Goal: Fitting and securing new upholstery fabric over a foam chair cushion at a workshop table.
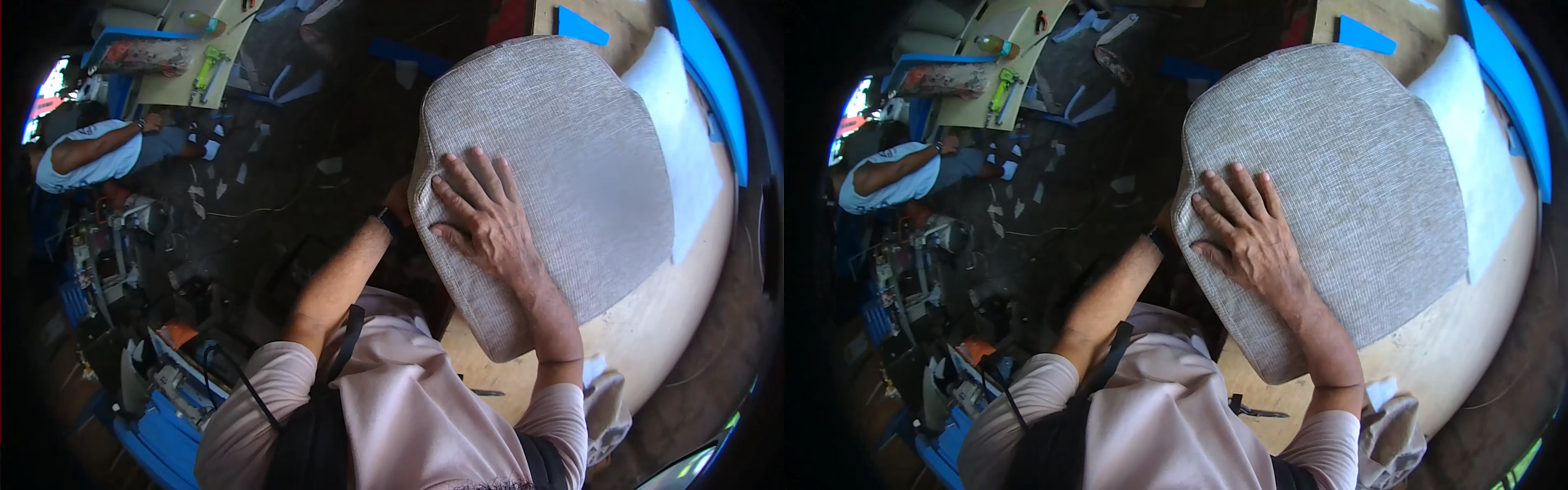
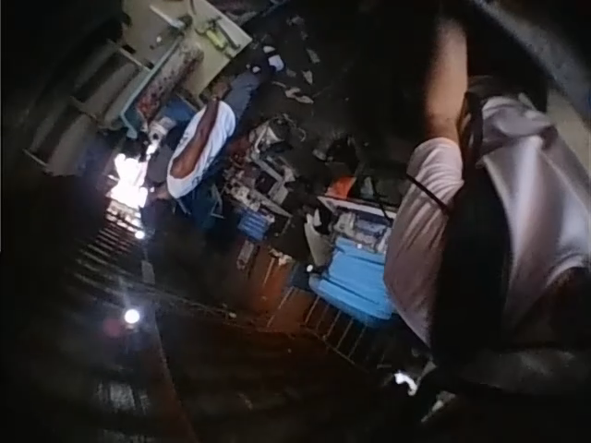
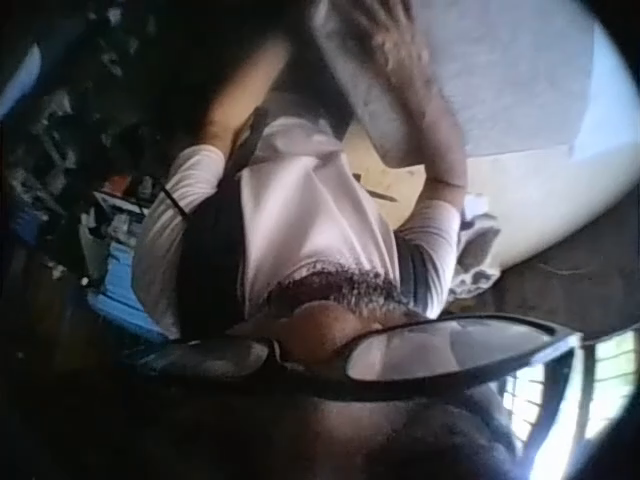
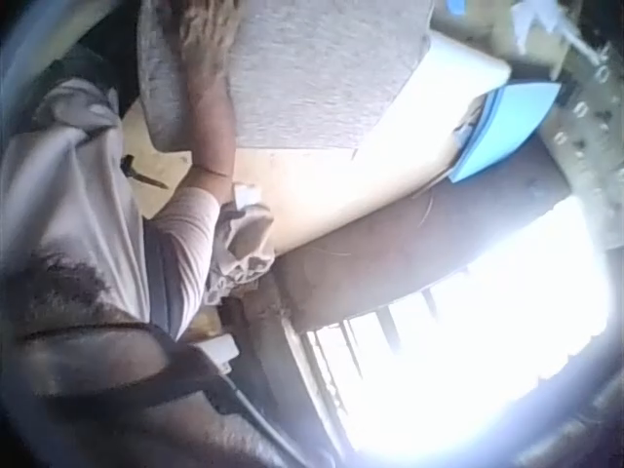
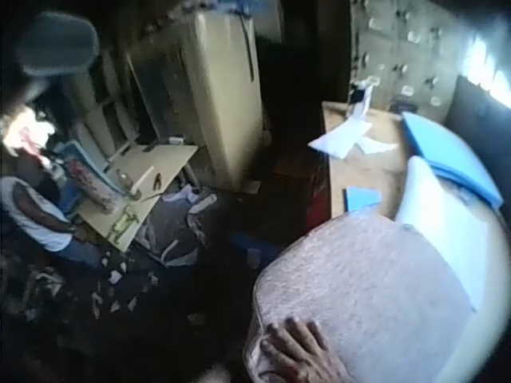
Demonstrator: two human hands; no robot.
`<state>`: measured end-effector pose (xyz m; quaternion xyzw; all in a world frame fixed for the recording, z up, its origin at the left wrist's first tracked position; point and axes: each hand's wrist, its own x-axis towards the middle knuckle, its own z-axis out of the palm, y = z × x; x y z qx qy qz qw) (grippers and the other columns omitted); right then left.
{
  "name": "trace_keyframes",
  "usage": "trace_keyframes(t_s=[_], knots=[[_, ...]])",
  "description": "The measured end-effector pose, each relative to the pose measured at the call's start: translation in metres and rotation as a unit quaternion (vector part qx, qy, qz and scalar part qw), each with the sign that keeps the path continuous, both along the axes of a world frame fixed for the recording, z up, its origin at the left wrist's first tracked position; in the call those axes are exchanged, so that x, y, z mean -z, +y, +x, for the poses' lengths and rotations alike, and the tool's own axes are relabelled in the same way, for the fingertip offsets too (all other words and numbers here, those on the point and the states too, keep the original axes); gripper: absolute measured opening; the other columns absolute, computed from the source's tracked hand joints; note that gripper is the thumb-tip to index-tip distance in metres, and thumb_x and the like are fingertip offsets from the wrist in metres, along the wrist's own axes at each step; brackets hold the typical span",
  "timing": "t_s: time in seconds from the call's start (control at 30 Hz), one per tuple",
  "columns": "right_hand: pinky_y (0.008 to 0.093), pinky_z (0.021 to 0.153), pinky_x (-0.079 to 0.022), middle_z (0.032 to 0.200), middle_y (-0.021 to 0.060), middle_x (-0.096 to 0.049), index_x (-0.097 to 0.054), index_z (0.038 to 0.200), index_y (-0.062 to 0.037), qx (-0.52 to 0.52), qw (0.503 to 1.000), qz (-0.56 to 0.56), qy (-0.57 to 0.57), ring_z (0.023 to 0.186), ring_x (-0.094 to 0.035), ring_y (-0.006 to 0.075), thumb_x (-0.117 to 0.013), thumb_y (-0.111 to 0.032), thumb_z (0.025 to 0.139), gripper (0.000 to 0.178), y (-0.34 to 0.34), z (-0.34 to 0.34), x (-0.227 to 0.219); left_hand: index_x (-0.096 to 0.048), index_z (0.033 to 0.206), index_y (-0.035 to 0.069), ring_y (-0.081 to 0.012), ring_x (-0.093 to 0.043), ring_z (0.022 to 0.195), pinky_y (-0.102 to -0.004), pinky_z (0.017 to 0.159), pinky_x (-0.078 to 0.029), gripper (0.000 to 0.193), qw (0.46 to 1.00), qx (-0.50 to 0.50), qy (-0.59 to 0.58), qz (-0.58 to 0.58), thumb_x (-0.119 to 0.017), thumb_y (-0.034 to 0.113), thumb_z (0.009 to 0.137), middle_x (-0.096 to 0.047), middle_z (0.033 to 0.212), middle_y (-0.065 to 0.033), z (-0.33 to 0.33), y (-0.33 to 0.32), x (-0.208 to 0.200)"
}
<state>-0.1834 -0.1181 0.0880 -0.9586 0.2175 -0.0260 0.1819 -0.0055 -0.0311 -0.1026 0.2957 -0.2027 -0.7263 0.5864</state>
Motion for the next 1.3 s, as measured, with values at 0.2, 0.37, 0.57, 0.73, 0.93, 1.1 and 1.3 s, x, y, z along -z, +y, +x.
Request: trace_keyframes(t_s=[0.2, 0.37, 0.57, 0.73, 0.93, 1.1, 1.3], knots=[[0.0524, 0.124, -0.012, 0.161, 0.0064, -0.027, -0.048, 0.146, -0.0219, 0.008, 0.999, 0.03, -0.016, 0.151, -0.017, 0.03, -0.048, -0.06, 0.095, 0.064, 0.0, -0.017, 0.012, -0.03, 0.151, 0.003, -0.0248, -0.05, 0.133, -0.0412, 0.108, -0.048, 0.056, 0.993, 0.02, 0.041, 0.112, -0.038, 0.037, 0.107, -0.043, 0.149, -0.0178, -0.008, -0.004, -0.013], [0.05, 0.124, -0.013, 0.16, 0.0091, -0.029, -0.049, 0.145, -0.0175, -0.007, 0.997, 0.075, -0.028, 0.151, -0.018, 0.0297, -0.055, -0.056, 0.093, 0.066, -0.005, -0.019, 0.008, -0.029, 0.151, 0.004, -0.025, -0.049, 0.134, -0.0409, 0.108, -0.047, 0.057, 0.99, 0.05, -0.035, 0.125, -0.037, 0.038, 0.107, -0.042, 0.149, -0.0172, -0.005, -0.021, 0.018], [0.0549, 0.121, -0.019, 0.155, 0.0108, -0.038, -0.054, 0.139, -0.0116, -0.004, 0.995, 0.065, -0.071, 0.148, -0.027, 0.0319, -0.067, -0.045, 0.089, 0.062, -0.007, -0.016, 0.001, -0.027, 0.152, 0.005, -0.0252, -0.047, 0.135, -0.0404, 0.11, -0.046, 0.058, 0.984, 0.084, -0.118, 0.106, -0.036, 0.04, 0.107, -0.041, 0.15, -0.0165, 0.003, -0.007, 0.042], [0.0561, 0.107, -0.042, 0.122, 0.017, -0.066, -0.065, 0.121, -0.0029, 0.049, 0.959, -0.072, -0.268, 0.125, -0.057, 0.0368, -0.076, -0.021, 0.084, 0.043, -0.018, -0.023, -0.042, -0.026, 0.153, 0.006, -0.0254, -0.046, 0.136, -0.04, 0.111, -0.044, 0.059, 0.975, 0.098, -0.179, 0.084, -0.036, 0.042, 0.107, -0.041, 0.151, -0.0158, 0.009, 0.001, 0.059], [0.0534, 0.121, -0.019, 0.126, 0.0097, -0.065, -0.067, 0.119, -0.0085, -0.029, 0.992, 0.03, -0.12, 0.14, -0.041, 0.0301, -0.055, -0.04, 0.097, 0.041, -0.007, 0.036, -0.046, -0.024, 0.153, 0.007, -0.0257, -0.044, 0.137, -0.0396, 0.112, -0.043, 0.06, 0.963, 0.138, -0.227, 0.048, -0.035, 0.043, 0.106, -0.04, 0.151, -0.0151, -0.005, 0.024, 0.079], [0.0517, 0.124, -0.013, 0.122, 0.0096, -0.066, -0.069, 0.115, -0.0065, -0.083, 0.996, 0.008, -0.013, 0.141, -0.038, 0.0261, -0.055, -0.034, 0.094, 0.037, -0.003, 0.058, 0.017, -0.023, 0.154, 0.008, -0.0259, -0.043, 0.138, -0.0392, 0.113, -0.041, 0.062, 0.948, 0.104, -0.296, 0.056, -0.034, 0.045, 0.106, -0.039, 0.152, -0.0144, -0.005, 0.013, 0.106], [0.0538, 0.123, -0.011, 0.117, 0.0115, -0.067, -0.071, 0.108, -0.0033, -0.054, 0.998, -0.005, 0.029, 0.137, -0.042, 0.0275, -0.058, -0.033, 0.089, 0.038, -0.003, 0.071, 0.009, -0.043, 0.143, 0.004, -0.022, -0.057, 0.122, -0.036, 0.103, -0.049, 0.044, 0.935, -0.061, 0.289, 0.196, -0.044, 0.028, 0.105, -0.056, 0.134, -0.0166, -0.014, 0.017, -0.008]])
